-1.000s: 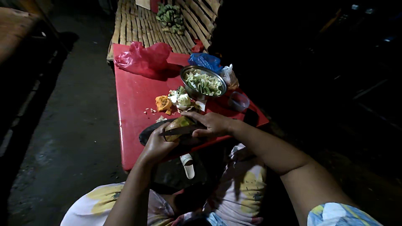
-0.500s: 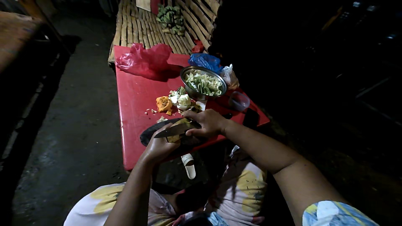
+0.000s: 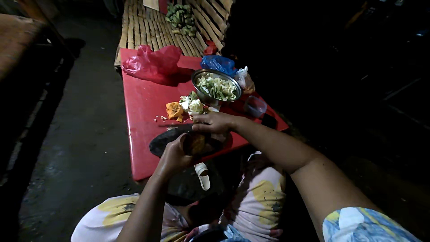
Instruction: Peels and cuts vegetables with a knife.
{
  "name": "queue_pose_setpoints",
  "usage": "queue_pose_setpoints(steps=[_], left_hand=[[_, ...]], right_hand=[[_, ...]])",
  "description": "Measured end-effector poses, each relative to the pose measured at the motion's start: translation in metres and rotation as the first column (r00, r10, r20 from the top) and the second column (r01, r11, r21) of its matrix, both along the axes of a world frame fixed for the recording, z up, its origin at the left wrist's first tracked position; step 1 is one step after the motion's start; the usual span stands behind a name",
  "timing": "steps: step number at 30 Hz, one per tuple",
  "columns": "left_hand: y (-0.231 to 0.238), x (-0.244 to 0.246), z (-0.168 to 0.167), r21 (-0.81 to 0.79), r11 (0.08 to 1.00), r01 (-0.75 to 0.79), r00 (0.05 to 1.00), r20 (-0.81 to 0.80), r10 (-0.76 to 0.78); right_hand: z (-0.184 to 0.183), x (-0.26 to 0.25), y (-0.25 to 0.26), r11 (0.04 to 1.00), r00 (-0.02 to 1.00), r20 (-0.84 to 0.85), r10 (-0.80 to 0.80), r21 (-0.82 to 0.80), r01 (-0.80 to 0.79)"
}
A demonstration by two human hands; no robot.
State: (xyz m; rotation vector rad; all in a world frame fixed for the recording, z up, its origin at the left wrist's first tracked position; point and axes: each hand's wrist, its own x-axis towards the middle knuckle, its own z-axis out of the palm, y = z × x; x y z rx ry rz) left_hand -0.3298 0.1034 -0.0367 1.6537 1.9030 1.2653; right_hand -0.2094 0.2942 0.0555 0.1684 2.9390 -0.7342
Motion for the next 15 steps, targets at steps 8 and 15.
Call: queue_pose_setpoints(steps=[8,15], left_hand=[[0.002,0.001,0.011,-0.063,0.997,-0.041,0.998,0.04,0.043],[0.001,0.003,0.014,-0.081,0.994,-0.074,0.994,0.072,0.08]], right_hand=[[0.012,-0.042,0.035,0.74,0.816,0.115,-0.566,-0.365,0.565],[0.009,-0.032,0.05,0.9,0.899,0.101,-0.427,-0.05,0.433]])
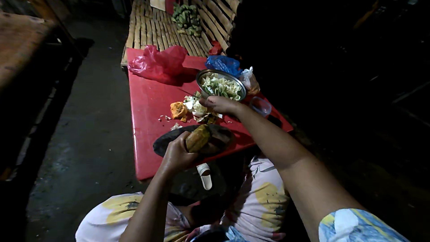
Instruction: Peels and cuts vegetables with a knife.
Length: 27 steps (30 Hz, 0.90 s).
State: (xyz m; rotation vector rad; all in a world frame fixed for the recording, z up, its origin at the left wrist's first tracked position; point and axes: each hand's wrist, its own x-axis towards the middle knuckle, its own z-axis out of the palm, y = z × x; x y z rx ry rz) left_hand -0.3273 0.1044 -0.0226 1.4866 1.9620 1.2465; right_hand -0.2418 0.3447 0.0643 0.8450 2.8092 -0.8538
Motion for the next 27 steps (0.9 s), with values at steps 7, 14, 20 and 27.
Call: queue_pose_setpoints(steps=[7,14,20,27], left_hand=[[0.0,-0.004,-0.003,0.019,0.999,-0.038,0.99,0.135,0.035],[0.0,-0.005,-0.007,0.096,0.995,0.017,0.994,0.106,-0.027],[-0.001,-0.007,-0.009,0.088,0.995,0.046,0.994,0.093,-0.054],[0.0,-0.006,-0.006,0.071,0.997,0.028,0.997,0.076,-0.034]], right_hand=[[-0.001,0.054,-0.049,0.906,0.889,-0.18,0.422,0.046,-0.421],[-0.001,0.066,-0.061,0.879,0.896,0.008,0.444,0.191,-0.437],[-0.002,0.068,-0.065,0.872,0.883,0.012,0.47,0.152,-0.466],[0.002,0.058,-0.069,0.836,0.886,0.115,0.449,0.296,-0.462]])
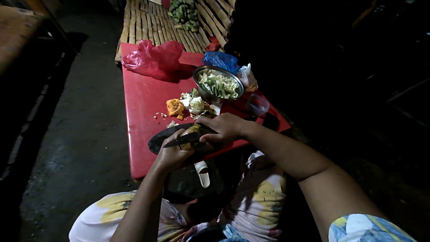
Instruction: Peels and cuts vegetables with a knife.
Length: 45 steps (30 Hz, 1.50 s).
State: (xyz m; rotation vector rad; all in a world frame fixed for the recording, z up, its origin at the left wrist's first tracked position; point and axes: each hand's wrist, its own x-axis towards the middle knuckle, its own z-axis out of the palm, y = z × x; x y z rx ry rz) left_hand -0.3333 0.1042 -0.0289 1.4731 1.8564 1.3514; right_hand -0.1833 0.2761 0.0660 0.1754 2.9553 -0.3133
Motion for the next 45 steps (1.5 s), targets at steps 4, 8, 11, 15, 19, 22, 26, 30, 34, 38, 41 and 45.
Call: queue_pose_setpoints(steps=[4,8,11,15,19,22,26,30,34,38,41,45], left_hand=[[0.001,0.003,-0.003,0.025,0.999,-0.045,0.998,-0.033,0.046],[0.004,0.005,-0.011,0.11,0.992,-0.063,0.993,-0.095,0.074],[0.006,0.006,-0.014,0.186,0.981,-0.053,0.99,-0.122,0.076],[0.007,0.008,-0.012,0.226,0.972,-0.064,0.979,-0.177,0.105],[0.004,0.013,-0.008,0.067,0.992,-0.105,0.955,-0.273,0.119],[0.003,0.018,-0.011,-0.031,0.996,-0.085,0.945,-0.318,0.071],[0.002,0.013,-0.006,0.058,0.997,-0.06,0.978,-0.195,0.07],[0.001,0.011,-0.005,0.046,0.997,-0.057,0.987,-0.15,0.063],[0.001,0.011,-0.004,0.051,0.997,-0.054,0.988,-0.145,0.061],[0.0,0.009,-0.005,0.054,0.996,-0.065,0.995,-0.077,0.069],[-0.002,0.006,0.001,0.004,0.997,-0.078,0.996,0.033,0.078],[-0.003,0.003,0.003,-0.014,0.994,-0.106,0.985,0.138,0.107]], right_hand=[[-0.005,-0.006,0.0,0.992,0.996,-0.073,0.046,0.123,-0.037],[-0.007,-0.011,0.001,0.989,0.989,-0.124,0.08,0.13,-0.064],[-0.003,-0.014,-0.001,0.997,0.996,-0.077,0.053,0.067,-0.048],[-0.003,-0.018,0.001,0.998,0.996,-0.074,0.057,0.046,-0.053],[-0.009,-0.026,0.002,0.99,0.992,-0.108,0.066,0.128,-0.052],[-0.01,-0.036,0.012,0.99,0.992,-0.075,-0.099,0.09,0.106],[-0.01,-0.049,0.044,0.891,0.914,-0.024,-0.404,-0.235,0.388],[-0.019,-0.065,0.068,0.659,0.821,0.019,-0.57,-0.587,0.471],[-0.015,-0.067,0.073,0.616,0.749,0.044,-0.661,-0.538,0.575],[-0.016,-0.066,0.077,0.572,0.708,0.02,-0.706,-0.573,0.587],[-0.011,-0.053,0.062,0.654,0.841,-0.013,-0.541,-0.634,0.412],[-0.009,-0.024,0.032,0.821,0.967,-0.195,-0.164,-0.571,0.024]])
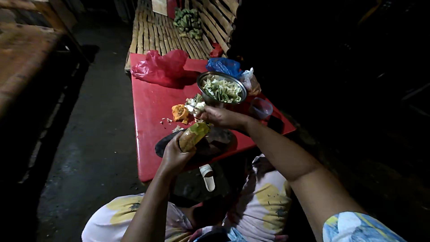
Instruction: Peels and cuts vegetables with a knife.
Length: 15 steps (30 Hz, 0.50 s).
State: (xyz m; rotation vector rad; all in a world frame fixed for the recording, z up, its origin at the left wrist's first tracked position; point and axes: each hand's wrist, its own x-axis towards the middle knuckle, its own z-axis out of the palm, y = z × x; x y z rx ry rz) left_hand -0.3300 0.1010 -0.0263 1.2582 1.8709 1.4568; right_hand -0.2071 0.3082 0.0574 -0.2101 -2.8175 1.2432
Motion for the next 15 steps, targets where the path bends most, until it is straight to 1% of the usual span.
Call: queue_pose_setpoints(steps=[1,3,4,8,12,15], left_hand=[[0.0,-0.001,-0.001,0.006,1.0,0.003,1.0,0.009,-0.003],[0.001,-0.001,-0.004,0.013,1.0,0.002,1.0,-0.002,-0.002],[0.001,0.0,-0.005,0.019,1.0,-0.006,1.0,-0.011,0.007],[-0.001,0.001,-0.005,0.018,0.999,-0.028,0.999,-0.021,0.029],[-0.002,0.001,-0.004,0.013,1.0,-0.018,0.999,-0.043,0.019],[-0.002,0.002,-0.004,0.025,0.999,0.029,0.995,-0.098,-0.027]], right_hand=[[0.002,0.008,-0.007,0.996,0.998,-0.011,0.054,0.071,-0.053],[0.007,0.02,-0.018,0.976,0.997,0.027,0.079,0.2,-0.083],[0.01,0.024,-0.022,0.961,0.994,0.08,0.078,0.258,-0.097],[0.012,0.026,-0.028,0.893,0.986,0.167,0.029,0.439,-0.1],[0.009,0.024,-0.026,0.862,0.991,0.131,0.016,0.501,-0.08],[0.008,0.02,-0.026,0.876,0.993,0.107,0.04,0.474,-0.086]])
